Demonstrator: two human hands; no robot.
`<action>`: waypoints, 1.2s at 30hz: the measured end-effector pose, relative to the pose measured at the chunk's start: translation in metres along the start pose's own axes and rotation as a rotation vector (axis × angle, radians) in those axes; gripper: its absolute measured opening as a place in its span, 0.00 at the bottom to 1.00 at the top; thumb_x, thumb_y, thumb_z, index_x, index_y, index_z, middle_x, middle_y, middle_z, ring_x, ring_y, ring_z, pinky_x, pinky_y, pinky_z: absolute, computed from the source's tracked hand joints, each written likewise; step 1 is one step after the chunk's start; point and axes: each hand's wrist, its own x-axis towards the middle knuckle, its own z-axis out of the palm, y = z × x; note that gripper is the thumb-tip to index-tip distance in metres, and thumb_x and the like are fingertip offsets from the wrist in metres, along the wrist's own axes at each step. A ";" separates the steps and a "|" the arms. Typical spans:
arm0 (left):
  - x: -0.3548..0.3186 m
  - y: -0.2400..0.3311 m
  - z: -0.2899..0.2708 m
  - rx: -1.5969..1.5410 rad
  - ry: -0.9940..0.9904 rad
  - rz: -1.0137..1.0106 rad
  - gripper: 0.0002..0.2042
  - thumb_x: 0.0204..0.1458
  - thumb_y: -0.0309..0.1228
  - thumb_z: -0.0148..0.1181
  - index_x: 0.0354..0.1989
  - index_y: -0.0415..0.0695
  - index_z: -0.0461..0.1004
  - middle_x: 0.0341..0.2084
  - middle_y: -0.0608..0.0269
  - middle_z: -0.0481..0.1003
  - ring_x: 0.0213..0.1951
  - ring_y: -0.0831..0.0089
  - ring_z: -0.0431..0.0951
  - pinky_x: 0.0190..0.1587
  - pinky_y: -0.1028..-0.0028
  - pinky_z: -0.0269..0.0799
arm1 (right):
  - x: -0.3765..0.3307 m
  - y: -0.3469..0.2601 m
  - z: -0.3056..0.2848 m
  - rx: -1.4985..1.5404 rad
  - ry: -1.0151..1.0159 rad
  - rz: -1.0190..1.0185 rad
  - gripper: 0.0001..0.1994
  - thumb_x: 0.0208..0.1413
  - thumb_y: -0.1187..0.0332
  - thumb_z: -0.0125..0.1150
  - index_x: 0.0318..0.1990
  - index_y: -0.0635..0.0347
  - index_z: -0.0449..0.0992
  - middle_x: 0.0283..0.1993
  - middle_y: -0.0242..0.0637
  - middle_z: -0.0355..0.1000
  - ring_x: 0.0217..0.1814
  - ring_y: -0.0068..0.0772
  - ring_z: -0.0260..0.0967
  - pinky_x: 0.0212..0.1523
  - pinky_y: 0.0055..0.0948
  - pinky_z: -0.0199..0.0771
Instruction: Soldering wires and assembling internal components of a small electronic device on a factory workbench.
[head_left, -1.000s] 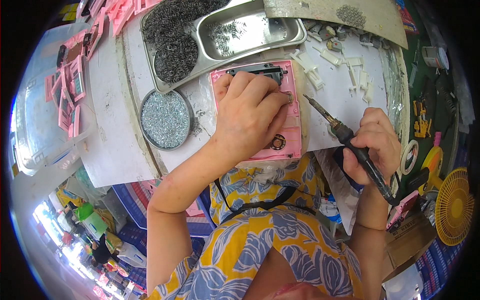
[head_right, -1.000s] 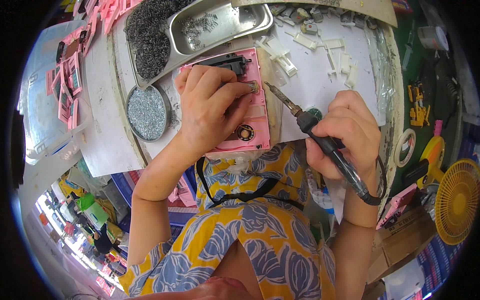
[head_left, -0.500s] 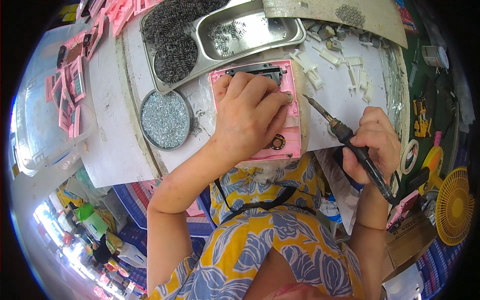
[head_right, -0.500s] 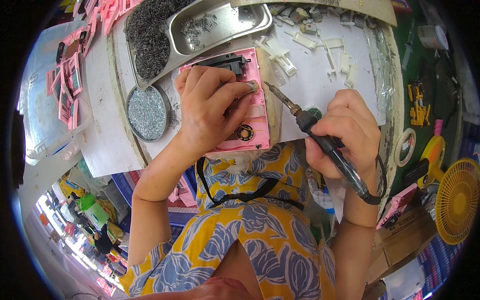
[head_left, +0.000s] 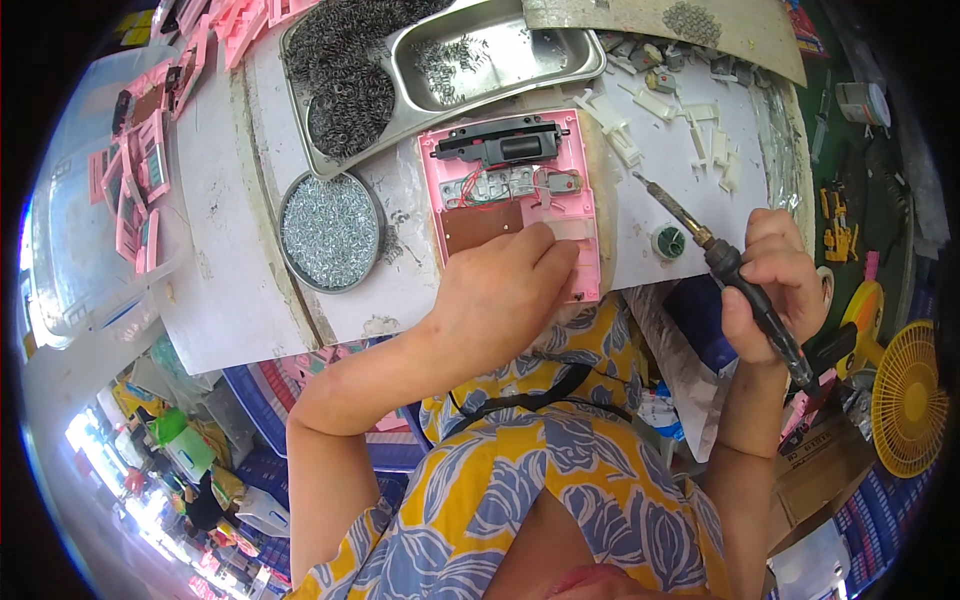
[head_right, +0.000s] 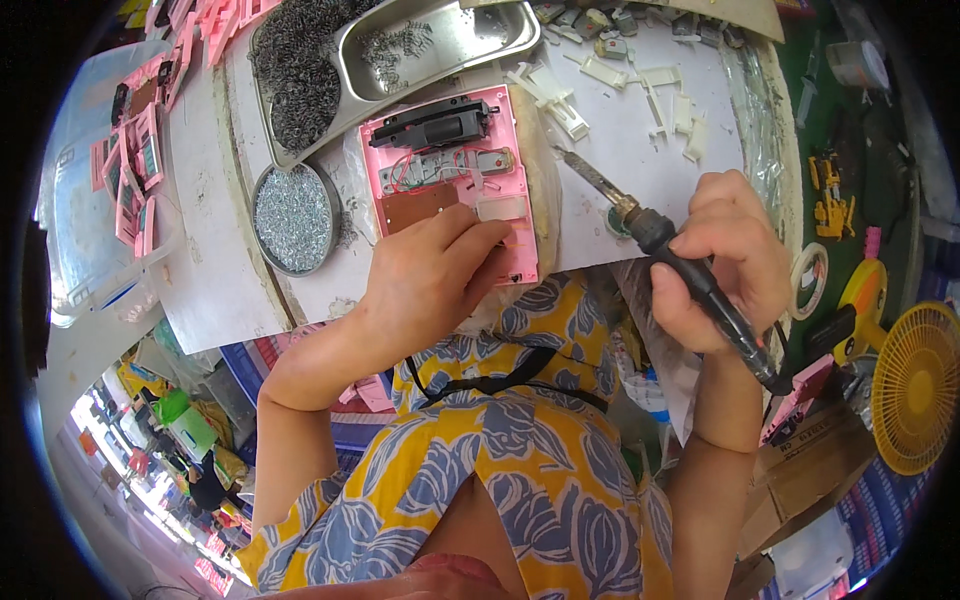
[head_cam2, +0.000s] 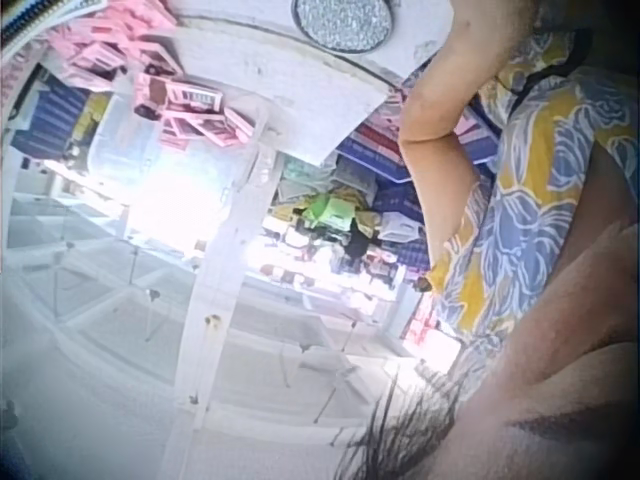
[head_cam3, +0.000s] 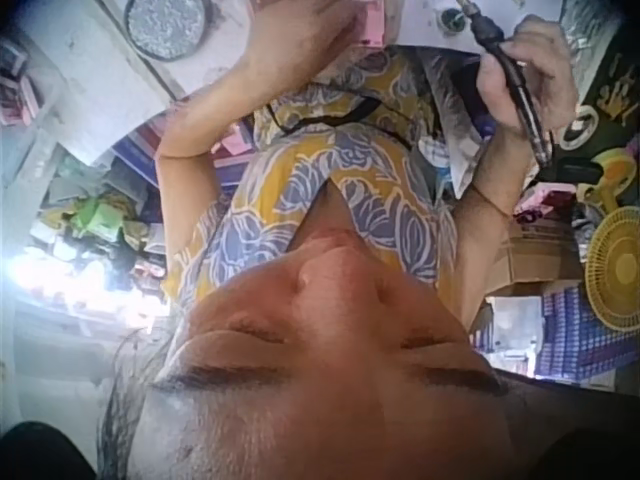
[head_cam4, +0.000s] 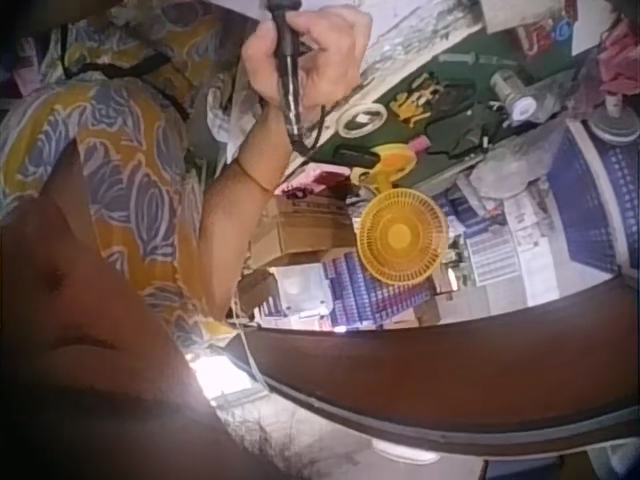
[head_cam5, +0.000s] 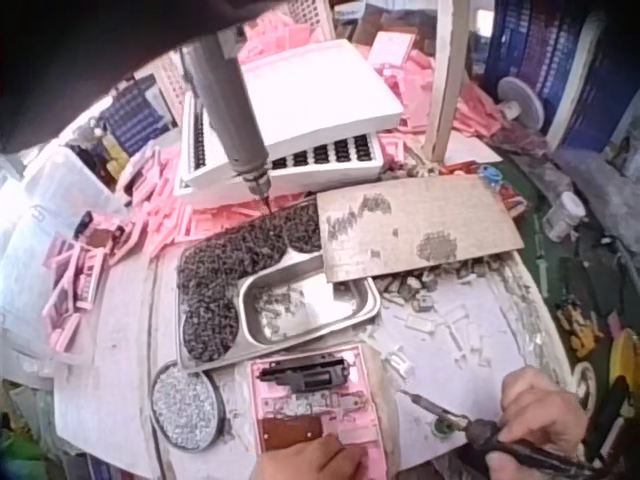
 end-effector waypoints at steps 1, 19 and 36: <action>0.001 -0.003 0.001 0.027 -0.047 0.020 0.10 0.51 0.28 0.69 0.42 0.45 0.79 0.28 0.62 0.73 0.29 0.62 0.78 0.27 0.64 0.74 | -0.001 -0.002 0.000 -0.005 -0.011 -0.011 0.12 0.43 0.76 0.68 0.36 0.63 0.73 0.29 0.36 0.69 0.31 0.34 0.60 0.32 0.31 0.59; 0.015 -0.005 0.012 0.071 0.006 0.172 0.08 0.45 0.27 0.66 0.33 0.44 0.75 0.26 0.63 0.74 0.26 0.63 0.78 0.29 0.68 0.76 | -0.003 -0.021 -0.008 -0.066 -0.028 0.037 0.12 0.41 0.76 0.68 0.35 0.63 0.73 0.29 0.36 0.66 0.31 0.32 0.60 0.33 0.29 0.58; 0.005 -0.024 -0.004 -0.207 -0.068 0.061 0.10 0.46 0.21 0.67 0.38 0.42 0.77 0.39 0.59 0.75 0.39 0.57 0.79 0.39 0.62 0.76 | -0.026 -0.027 0.002 0.120 -0.127 0.287 0.12 0.41 0.73 0.69 0.34 0.61 0.74 0.30 0.35 0.65 0.32 0.31 0.60 0.32 0.28 0.59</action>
